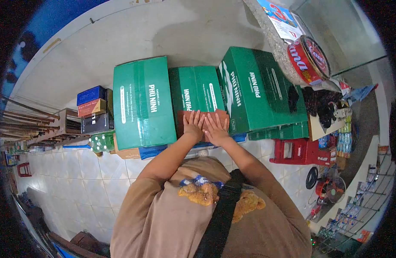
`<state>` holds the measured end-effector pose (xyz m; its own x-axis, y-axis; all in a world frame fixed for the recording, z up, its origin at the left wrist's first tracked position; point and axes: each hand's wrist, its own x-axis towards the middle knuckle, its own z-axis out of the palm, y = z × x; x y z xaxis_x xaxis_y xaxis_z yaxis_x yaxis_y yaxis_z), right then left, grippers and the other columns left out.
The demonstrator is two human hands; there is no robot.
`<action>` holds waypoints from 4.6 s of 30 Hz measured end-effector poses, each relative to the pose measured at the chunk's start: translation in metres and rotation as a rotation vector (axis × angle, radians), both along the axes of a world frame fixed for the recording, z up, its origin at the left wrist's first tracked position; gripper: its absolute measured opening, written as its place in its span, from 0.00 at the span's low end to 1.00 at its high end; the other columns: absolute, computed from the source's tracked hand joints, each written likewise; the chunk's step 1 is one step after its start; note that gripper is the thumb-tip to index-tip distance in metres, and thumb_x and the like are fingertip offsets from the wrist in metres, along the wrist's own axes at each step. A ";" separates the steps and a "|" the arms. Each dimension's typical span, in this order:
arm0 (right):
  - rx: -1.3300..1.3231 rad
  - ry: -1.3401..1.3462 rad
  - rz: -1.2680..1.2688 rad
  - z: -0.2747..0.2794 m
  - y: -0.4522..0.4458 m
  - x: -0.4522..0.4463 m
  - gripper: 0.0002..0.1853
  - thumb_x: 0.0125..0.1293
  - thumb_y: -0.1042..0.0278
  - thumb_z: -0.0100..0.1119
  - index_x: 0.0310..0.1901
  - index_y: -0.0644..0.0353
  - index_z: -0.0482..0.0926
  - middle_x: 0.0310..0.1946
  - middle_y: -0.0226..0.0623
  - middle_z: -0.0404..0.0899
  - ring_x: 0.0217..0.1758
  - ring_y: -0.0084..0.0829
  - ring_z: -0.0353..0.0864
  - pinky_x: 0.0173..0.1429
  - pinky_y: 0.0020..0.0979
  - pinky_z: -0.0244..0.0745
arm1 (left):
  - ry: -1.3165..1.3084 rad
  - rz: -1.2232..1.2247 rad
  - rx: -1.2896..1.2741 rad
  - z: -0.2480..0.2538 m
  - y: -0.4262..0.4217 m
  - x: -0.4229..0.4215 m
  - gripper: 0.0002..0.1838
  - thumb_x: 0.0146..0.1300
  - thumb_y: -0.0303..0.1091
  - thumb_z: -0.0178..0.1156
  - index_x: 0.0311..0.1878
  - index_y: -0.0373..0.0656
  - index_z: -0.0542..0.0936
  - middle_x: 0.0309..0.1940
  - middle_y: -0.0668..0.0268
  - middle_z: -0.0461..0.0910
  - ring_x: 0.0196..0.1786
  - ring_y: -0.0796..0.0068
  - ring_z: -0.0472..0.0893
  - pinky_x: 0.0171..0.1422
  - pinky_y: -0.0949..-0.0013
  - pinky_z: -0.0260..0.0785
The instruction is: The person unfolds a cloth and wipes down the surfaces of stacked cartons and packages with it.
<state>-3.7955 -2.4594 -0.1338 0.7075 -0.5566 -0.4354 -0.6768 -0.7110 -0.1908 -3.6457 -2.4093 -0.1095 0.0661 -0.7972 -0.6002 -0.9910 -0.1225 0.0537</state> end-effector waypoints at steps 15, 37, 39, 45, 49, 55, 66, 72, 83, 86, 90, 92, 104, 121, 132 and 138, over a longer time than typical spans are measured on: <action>0.095 0.340 0.039 0.014 -0.084 0.090 0.37 0.78 0.40 0.29 0.80 0.40 0.29 0.81 0.23 0.15 0.84 0.44 0.14 0.77 0.68 0.17 | -0.052 0.163 0.094 -0.020 -0.078 0.054 0.43 0.74 0.60 0.46 0.81 0.66 0.33 0.82 0.72 0.19 0.83 0.58 0.21 0.75 0.39 0.56; -0.006 0.227 0.050 -0.005 -0.168 0.140 0.38 0.77 0.38 0.30 0.80 0.39 0.31 0.82 0.23 0.17 0.83 0.44 0.12 0.76 0.71 0.16 | -0.130 0.197 -0.038 -0.033 -0.155 0.105 0.43 0.73 0.60 0.47 0.81 0.66 0.35 0.82 0.70 0.20 0.83 0.55 0.24 0.74 0.41 0.60; -0.009 0.221 0.053 -0.005 -0.170 0.141 0.37 0.77 0.39 0.30 0.81 0.39 0.32 0.82 0.23 0.17 0.83 0.44 0.13 0.76 0.71 0.16 | -0.100 0.217 -0.024 -0.029 -0.159 0.106 0.43 0.73 0.59 0.47 0.81 0.66 0.35 0.82 0.70 0.20 0.83 0.55 0.23 0.75 0.40 0.58; -0.018 0.196 0.060 -0.006 -0.175 0.143 0.37 0.77 0.39 0.30 0.81 0.40 0.34 0.82 0.24 0.19 0.83 0.45 0.13 0.76 0.71 0.17 | -0.095 0.223 0.007 -0.023 -0.165 0.109 0.43 0.74 0.60 0.46 0.82 0.65 0.35 0.82 0.71 0.21 0.83 0.57 0.23 0.76 0.38 0.54; -0.014 0.179 0.069 -0.008 -0.179 0.142 0.37 0.77 0.39 0.30 0.81 0.41 0.34 0.82 0.24 0.19 0.83 0.45 0.14 0.76 0.71 0.17 | -0.120 0.207 -0.025 -0.026 -0.165 0.110 0.42 0.74 0.60 0.46 0.82 0.65 0.36 0.82 0.71 0.21 0.83 0.57 0.23 0.76 0.36 0.53; 0.013 0.211 0.069 0.002 -0.183 0.146 0.37 0.78 0.41 0.30 0.81 0.42 0.34 0.82 0.24 0.18 0.83 0.45 0.12 0.77 0.70 0.17 | -0.111 0.217 -0.016 -0.024 -0.171 0.112 0.42 0.74 0.60 0.46 0.82 0.65 0.37 0.82 0.71 0.22 0.83 0.57 0.24 0.75 0.36 0.54; 0.029 0.191 0.061 0.005 -0.193 0.148 0.36 0.78 0.43 0.29 0.81 0.42 0.34 0.82 0.25 0.18 0.83 0.46 0.13 0.76 0.70 0.16 | -0.074 0.228 -0.048 -0.025 -0.182 0.120 0.42 0.73 0.60 0.46 0.82 0.66 0.37 0.83 0.70 0.23 0.83 0.58 0.25 0.75 0.36 0.54; -0.005 0.191 0.044 0.006 -0.192 0.149 0.36 0.78 0.42 0.27 0.81 0.41 0.32 0.82 0.26 0.18 0.83 0.45 0.13 0.78 0.67 0.18 | -0.099 0.211 -0.083 -0.030 -0.181 0.119 0.42 0.72 0.62 0.46 0.82 0.66 0.38 0.83 0.70 0.24 0.83 0.57 0.26 0.76 0.31 0.47; 0.100 0.170 -0.029 -0.008 -0.089 0.077 0.38 0.76 0.38 0.26 0.81 0.44 0.31 0.82 0.28 0.19 0.84 0.44 0.15 0.80 0.57 0.14 | -0.110 0.117 0.016 -0.035 -0.087 0.047 0.41 0.73 0.60 0.41 0.82 0.61 0.37 0.83 0.67 0.23 0.83 0.53 0.24 0.75 0.24 0.35; 0.151 0.195 0.025 0.003 -0.052 0.046 0.47 0.71 0.30 0.35 0.80 0.48 0.31 0.82 0.33 0.20 0.83 0.48 0.14 0.80 0.58 0.15 | 0.008 0.092 0.041 -0.027 -0.042 0.031 0.42 0.73 0.61 0.41 0.82 0.59 0.37 0.83 0.65 0.24 0.83 0.53 0.24 0.76 0.25 0.33; 0.137 0.280 0.196 0.048 -0.009 0.020 0.60 0.62 0.28 0.52 0.80 0.55 0.30 0.82 0.38 0.20 0.83 0.52 0.13 0.80 0.60 0.17 | 0.028 0.035 0.070 0.001 0.006 0.007 0.49 0.68 0.67 0.47 0.82 0.57 0.37 0.83 0.61 0.25 0.83 0.50 0.25 0.76 0.25 0.34; -0.067 0.067 0.243 0.031 0.003 0.002 0.56 0.61 0.51 0.64 0.80 0.58 0.36 0.82 0.41 0.26 0.83 0.56 0.22 0.79 0.65 0.26 | 0.002 0.033 0.088 0.018 0.026 -0.008 0.52 0.66 0.68 0.51 0.82 0.57 0.38 0.83 0.59 0.26 0.83 0.48 0.26 0.75 0.23 0.35; 0.665 0.138 0.380 0.065 -0.007 -0.002 0.37 0.65 0.67 0.55 0.77 0.49 0.57 0.74 0.48 0.62 0.75 0.49 0.65 0.75 0.46 0.60 | 0.662 0.261 0.064 0.029 0.077 0.006 0.20 0.68 0.37 0.55 0.63 0.51 0.78 0.59 0.49 0.79 0.62 0.52 0.79 0.61 0.53 0.74; -0.002 -0.342 0.318 0.127 0.113 0.132 0.46 0.65 0.51 0.63 0.80 0.46 0.48 0.81 0.47 0.40 0.82 0.62 0.34 0.78 0.68 0.37 | -0.008 -0.023 -0.451 0.114 0.192 0.196 0.28 0.70 0.42 0.52 0.73 0.60 0.68 0.75 0.56 0.61 0.77 0.44 0.59 0.76 0.27 0.43; -0.165 -0.355 0.170 0.098 0.143 0.183 0.45 0.63 0.38 0.59 0.76 0.54 0.59 0.81 0.51 0.41 0.82 0.62 0.37 0.76 0.71 0.30 | 0.365 0.060 -0.643 0.096 0.204 0.216 0.36 0.74 0.53 0.49 0.77 0.44 0.59 0.79 0.48 0.51 0.81 0.45 0.50 0.79 0.36 0.41; -0.156 -0.374 0.272 0.116 0.121 0.197 0.48 0.59 0.37 0.64 0.75 0.57 0.61 0.80 0.49 0.45 0.82 0.60 0.38 0.77 0.70 0.32 | 0.169 0.056 -0.835 0.059 0.186 0.211 0.35 0.71 0.48 0.50 0.78 0.45 0.59 0.79 0.52 0.54 0.80 0.52 0.53 0.81 0.43 0.40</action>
<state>-3.5988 -2.3388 -0.0178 0.9285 -0.3680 -0.0496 -0.3675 -0.8921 -0.2629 -3.4345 -2.2230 -0.0508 0.0815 -0.9807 0.1777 -0.9552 -0.0260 0.2948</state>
